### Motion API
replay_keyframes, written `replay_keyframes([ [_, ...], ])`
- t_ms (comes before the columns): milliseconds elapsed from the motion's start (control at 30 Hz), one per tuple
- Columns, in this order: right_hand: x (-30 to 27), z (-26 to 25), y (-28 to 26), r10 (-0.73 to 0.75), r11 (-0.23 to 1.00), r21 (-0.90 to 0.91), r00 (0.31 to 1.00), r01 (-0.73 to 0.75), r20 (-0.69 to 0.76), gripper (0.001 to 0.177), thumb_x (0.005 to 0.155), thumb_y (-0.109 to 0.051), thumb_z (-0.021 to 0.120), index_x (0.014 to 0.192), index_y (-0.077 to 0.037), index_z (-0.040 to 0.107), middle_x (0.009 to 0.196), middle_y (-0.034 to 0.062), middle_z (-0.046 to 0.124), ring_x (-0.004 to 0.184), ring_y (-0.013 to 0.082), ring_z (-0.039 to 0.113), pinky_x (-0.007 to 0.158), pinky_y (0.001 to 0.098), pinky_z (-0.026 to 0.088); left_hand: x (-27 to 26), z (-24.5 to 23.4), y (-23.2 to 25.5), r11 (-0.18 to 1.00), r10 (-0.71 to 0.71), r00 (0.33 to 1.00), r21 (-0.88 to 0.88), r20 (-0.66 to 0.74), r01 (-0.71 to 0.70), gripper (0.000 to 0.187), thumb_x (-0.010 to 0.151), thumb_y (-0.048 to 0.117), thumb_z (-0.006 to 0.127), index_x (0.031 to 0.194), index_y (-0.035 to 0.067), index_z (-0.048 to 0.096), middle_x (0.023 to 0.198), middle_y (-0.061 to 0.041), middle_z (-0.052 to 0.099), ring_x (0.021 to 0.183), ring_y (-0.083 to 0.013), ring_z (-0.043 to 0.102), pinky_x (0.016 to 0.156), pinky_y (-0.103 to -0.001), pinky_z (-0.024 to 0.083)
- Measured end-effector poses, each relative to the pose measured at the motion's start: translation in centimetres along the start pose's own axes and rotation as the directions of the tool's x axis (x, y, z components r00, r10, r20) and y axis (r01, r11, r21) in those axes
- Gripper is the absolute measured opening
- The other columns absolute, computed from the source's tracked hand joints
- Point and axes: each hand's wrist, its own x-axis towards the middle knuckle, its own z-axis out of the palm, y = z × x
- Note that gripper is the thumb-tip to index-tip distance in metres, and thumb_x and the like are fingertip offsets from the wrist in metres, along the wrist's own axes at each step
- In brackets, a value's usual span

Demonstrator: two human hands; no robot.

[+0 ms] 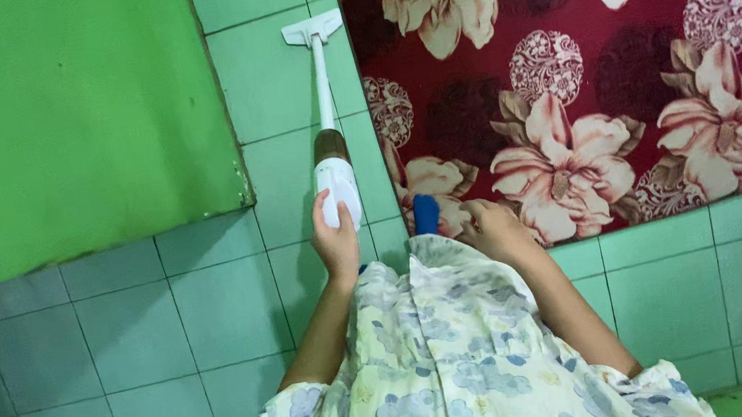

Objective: The person uses a white handheld vacuum cleaner to clean a tiled floor in a room with green walls. They systematically move the vacuum head back and forth along the edges of the room and around a floral-patterned rug, covering the visible floor area.

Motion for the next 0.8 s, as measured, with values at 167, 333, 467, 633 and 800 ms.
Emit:
replay_keyframes([
  [167, 2.8, -2.0, 0.6, -0.068, 0.996, -0.057, 0.997, 0.067, -0.024, 0.037, 0.093, -0.025, 0.063, 0.125, -0.005, 0.065, 0.121, 0.0222, 0.068, 0.109, 0.0436, 0.064, 0.094, 0.0507, 0.051, 4.7, 3.5, 1.1, 0.996, -0.072, 0.997, 0.044, -0.02, 0.073, 0.036, 0.097, 0.024, 0.066, 0.131, 0.012, 0.063, 0.113, -0.021, 0.074, 0.104, -0.0349, 0.072, 0.09, -0.043, 0.055],
  [333, 4.2, -3.2, 1.0, -0.068, 0.996, -0.066, 0.998, 0.068, 0.005, 0.035, 0.092, -0.026, 0.064, 0.122, -0.009, 0.067, 0.122, 0.0209, 0.068, 0.109, 0.0433, 0.066, 0.095, 0.0504, 0.052, 8.1, 6.0, 1.2, 0.999, 0.005, 0.997, 0.045, -0.078, -0.001, 0.034, 0.097, 0.023, 0.068, 0.129, 0.011, 0.065, 0.109, -0.021, 0.075, 0.101, -0.036, 0.073, 0.088, -0.044, 0.055],
  [467, 4.4, -3.6, 0.9, -0.091, 0.994, -0.055, 0.996, 0.091, -0.002, 0.035, 0.092, -0.025, 0.064, 0.122, -0.007, 0.066, 0.121, 0.0219, 0.068, 0.108, 0.0437, 0.065, 0.094, 0.0503, 0.052, 9.4, 6.6, 0.4, 1.0, 0.022, 0.996, 0.01, -0.085, -0.021, 0.033, 0.097, 0.022, 0.067, 0.129, 0.01, 0.064, 0.111, -0.021, 0.074, 0.101, -0.0359, 0.073, 0.09, -0.043, 0.055],
  [633, 4.0, -3.1, 0.6, -0.111, 0.99, -0.088, 0.994, 0.111, 0.01, 0.036, 0.092, -0.023, 0.064, 0.123, -0.006, 0.065, 0.12, 0.0221, 0.068, 0.109, 0.0433, 0.064, 0.093, 0.0513, 0.05, 8.8, 4.9, 0.1, 0.992, 0.118, 0.987, 0.049, -0.111, -0.113, 0.031, 0.099, 0.018, 0.066, 0.129, 0.009, 0.065, 0.117, -0.022, 0.074, 0.11, -0.0378, 0.071, 0.094, -0.044, 0.054],
  [800, 2.4, -1.2, 0.1, -0.138, 0.987, -0.081, 0.99, 0.137, -0.005, 0.036, 0.092, -0.024, 0.062, 0.123, -0.007, 0.065, 0.119, 0.0199, 0.069, 0.109, 0.0408, 0.066, 0.094, 0.0501, 0.051, 6.1, 1.1, 0.0, 0.996, 0.019, 0.993, 0.091, -0.117, -0.008, 0.032, 0.094, 0.019, 0.068, 0.125, 0.01, 0.068, 0.112, -0.021, 0.075, 0.105, -0.038, 0.073, 0.09, -0.043, 0.055],
])
